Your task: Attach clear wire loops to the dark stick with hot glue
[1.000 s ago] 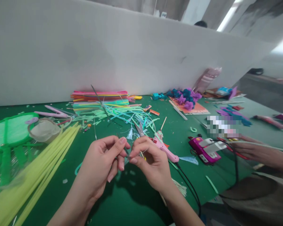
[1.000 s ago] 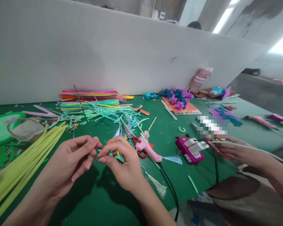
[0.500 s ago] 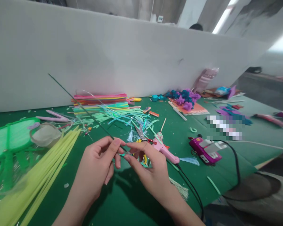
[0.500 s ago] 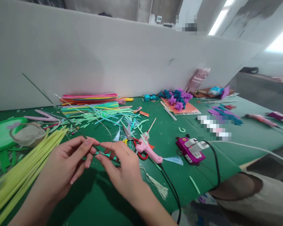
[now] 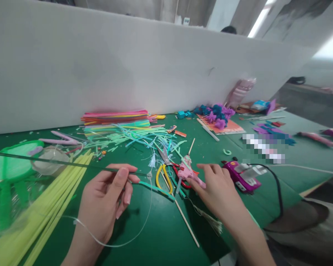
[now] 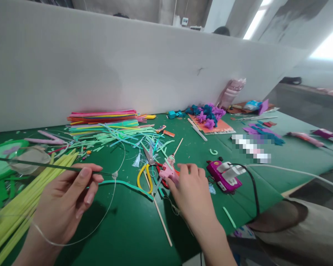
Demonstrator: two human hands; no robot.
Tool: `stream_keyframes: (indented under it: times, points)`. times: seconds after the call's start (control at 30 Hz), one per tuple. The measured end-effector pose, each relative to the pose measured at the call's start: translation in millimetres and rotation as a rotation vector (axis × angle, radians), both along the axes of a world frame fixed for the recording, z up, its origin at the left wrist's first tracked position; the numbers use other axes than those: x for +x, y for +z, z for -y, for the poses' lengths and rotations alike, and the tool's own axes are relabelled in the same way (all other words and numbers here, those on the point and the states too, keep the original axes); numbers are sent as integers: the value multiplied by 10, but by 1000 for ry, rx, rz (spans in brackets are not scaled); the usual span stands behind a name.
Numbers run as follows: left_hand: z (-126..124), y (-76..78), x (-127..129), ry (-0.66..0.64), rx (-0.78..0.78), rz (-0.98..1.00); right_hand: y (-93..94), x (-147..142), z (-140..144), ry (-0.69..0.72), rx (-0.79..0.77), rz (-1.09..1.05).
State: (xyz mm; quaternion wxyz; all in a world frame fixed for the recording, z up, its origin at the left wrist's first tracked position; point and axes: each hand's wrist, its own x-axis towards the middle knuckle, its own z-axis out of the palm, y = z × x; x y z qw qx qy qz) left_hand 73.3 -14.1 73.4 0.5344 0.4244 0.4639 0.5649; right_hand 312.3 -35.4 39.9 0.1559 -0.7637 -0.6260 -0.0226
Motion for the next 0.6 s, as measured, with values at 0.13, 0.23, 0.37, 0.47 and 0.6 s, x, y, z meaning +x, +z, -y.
stream_keyframes:
  times: [0.13, 0.23, 0.37, 0.47, 0.6]
  points:
    - [35, -6, 10, 19, 15, -27, -203, 126, -68, 5, -254, -17]
    - [42, -4, 26, 34, 14, -67, -278, 83, -117, -24, -241, -70]
    - [18, -34, 13, 32, 2, -90, -290, 63, -159, -59, -212, -107]
    - [-4, -62, -14, 39, 3, -88, -309, 65, -174, -75, -178, -116]
    - [-24, -88, -48, 40, 0, -89, -332, 75, -135, -106, -29, -123]
